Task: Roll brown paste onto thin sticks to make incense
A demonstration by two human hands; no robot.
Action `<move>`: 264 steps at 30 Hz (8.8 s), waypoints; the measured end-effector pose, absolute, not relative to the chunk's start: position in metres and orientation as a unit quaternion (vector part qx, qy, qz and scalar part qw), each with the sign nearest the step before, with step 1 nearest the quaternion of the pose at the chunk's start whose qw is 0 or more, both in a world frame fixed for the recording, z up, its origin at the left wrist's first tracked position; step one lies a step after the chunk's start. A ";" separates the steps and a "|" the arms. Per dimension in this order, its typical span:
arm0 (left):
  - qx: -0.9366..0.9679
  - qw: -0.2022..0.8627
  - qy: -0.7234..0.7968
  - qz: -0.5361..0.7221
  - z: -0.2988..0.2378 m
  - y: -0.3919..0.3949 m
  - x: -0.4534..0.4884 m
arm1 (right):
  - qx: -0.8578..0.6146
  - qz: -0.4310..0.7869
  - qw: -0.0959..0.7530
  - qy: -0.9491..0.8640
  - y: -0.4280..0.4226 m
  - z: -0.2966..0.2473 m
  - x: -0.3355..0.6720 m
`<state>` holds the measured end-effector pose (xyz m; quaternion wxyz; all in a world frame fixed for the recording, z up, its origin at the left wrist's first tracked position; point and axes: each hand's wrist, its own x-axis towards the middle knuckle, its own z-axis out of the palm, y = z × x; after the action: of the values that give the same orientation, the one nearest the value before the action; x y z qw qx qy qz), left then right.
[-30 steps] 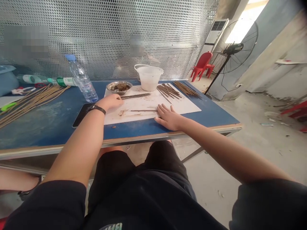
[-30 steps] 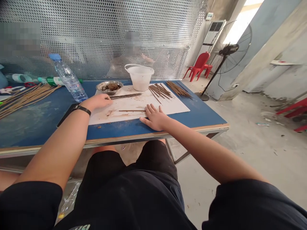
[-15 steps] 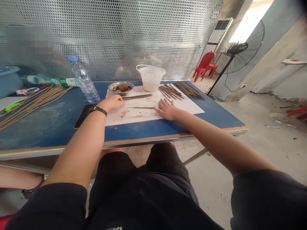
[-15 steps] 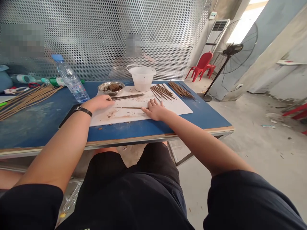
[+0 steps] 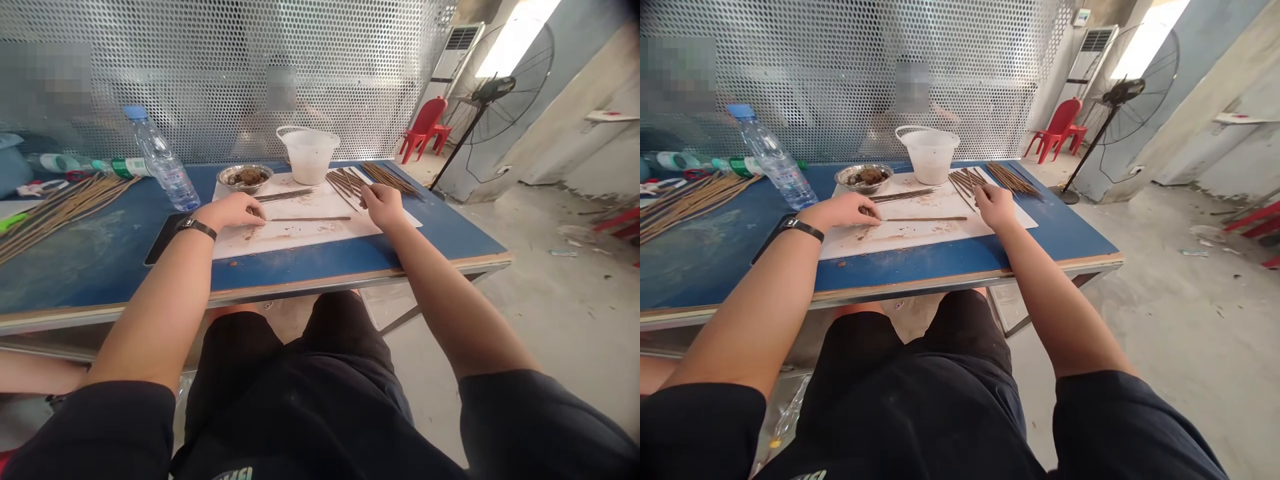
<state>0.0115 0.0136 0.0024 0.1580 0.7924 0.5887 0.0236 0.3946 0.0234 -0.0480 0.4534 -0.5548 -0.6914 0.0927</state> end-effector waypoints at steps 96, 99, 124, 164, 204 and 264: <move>0.710 0.096 0.691 0.094 -0.011 0.023 -0.005 | -0.453 0.088 0.014 -0.887 -0.067 -0.046 0.333; 0.710 0.097 0.692 0.093 -0.010 0.023 -0.004 | -0.473 0.079 0.002 -0.878 -0.032 -0.045 0.321; 0.711 0.098 0.692 0.082 -0.012 0.025 -0.005 | -0.437 0.070 0.029 -0.896 -0.031 -0.050 0.303; 0.704 0.102 0.695 0.103 -0.017 0.031 -0.009 | -0.427 0.060 0.010 -0.902 -0.067 -0.050 0.353; 0.701 0.089 0.701 0.092 -0.014 0.029 -0.011 | -0.479 0.065 0.020 -0.875 0.010 -0.048 0.350; 0.678 0.101 0.720 0.106 -0.013 0.031 -0.006 | -0.471 0.073 0.041 -0.878 -0.060 -0.050 0.395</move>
<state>-0.0060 0.0308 -0.0134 0.1014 0.6779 0.7204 0.1056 0.3952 -0.0603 -0.0503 0.0409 -0.4713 -0.8779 0.0733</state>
